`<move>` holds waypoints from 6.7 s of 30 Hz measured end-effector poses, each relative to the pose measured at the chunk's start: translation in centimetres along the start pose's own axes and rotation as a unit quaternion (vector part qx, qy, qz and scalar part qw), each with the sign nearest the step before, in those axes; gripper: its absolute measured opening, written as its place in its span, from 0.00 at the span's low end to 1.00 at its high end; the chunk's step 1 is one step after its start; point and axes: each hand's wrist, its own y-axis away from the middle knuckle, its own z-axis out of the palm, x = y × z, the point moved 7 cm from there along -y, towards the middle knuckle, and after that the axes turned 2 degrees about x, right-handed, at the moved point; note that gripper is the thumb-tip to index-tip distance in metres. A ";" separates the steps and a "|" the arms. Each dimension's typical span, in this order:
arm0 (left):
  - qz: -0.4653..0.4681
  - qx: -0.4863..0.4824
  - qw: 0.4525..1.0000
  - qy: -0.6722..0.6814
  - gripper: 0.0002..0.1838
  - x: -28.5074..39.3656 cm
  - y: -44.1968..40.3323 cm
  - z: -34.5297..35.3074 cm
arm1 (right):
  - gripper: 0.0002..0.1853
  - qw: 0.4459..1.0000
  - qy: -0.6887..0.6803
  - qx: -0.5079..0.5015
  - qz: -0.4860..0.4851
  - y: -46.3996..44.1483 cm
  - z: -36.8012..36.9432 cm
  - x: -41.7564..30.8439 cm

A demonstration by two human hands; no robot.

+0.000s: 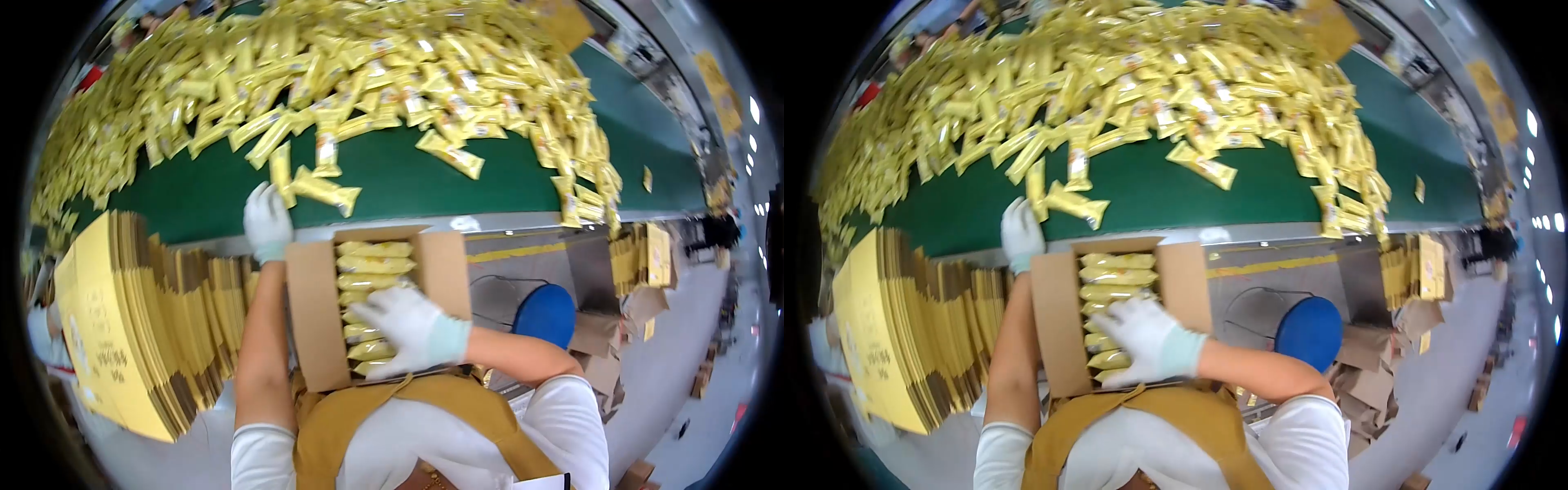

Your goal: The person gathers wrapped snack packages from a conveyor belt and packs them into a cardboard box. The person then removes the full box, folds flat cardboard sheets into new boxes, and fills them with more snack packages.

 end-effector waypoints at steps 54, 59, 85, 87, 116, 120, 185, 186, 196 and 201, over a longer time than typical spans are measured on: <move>0.258 0.082 0.909 0.318 0.29 34.7 -43.4 -9.0 | 0.27 0.777 0.032 0.569 -0.268 -3.6 -56.2 8.0; 0.094 -0.068 0.946 0.304 0.24 35.4 -46.7 -5.9 | 0.43 0.765 0.229 0.598 0.068 -9.1 -59.0 13.2; -0.316 -0.297 0.901 0.011 0.44 -0.7 16.1 -4.0 | 0.41 0.840 -0.177 0.340 0.384 12.1 10.2 20.5; -0.309 -0.287 0.903 0.079 0.42 -0.8 16.0 -4.0 | 0.41 0.829 -0.266 0.308 0.384 12.4 9.8 20.2; 0.433 -0.427 0.794 0.016 0.47 26.9 8.5 8.1 | 0.19 0.345 -0.061 0.910 0.222 51.6 -16.5 28.7; 0.479 -0.427 0.767 0.010 0.46 28.4 9.4 11.9 | 0.18 0.358 -0.026 0.898 0.255 52.7 -18.2 34.6; 0.561 -0.486 0.666 0.075 0.42 49.2 14.6 22.2 | 0.24 0.367 0.182 0.644 0.646 62.0 -35.1 57.1; 0.565 -0.481 0.667 0.073 0.43 49.3 14.8 22.4 | 0.23 0.376 0.188 0.645 0.638 62.0 -35.7 57.6; 0.551 -0.493 0.667 0.087 0.55 50.3 14.7 22.9 | 0.24 0.678 0.141 0.474 0.543 57.5 -35.9 63.1; 0.555 -0.494 0.665 0.080 0.59 50.5 14.6 22.7 | 0.19 0.644 0.007 0.634 0.428 56.2 -36.7 57.3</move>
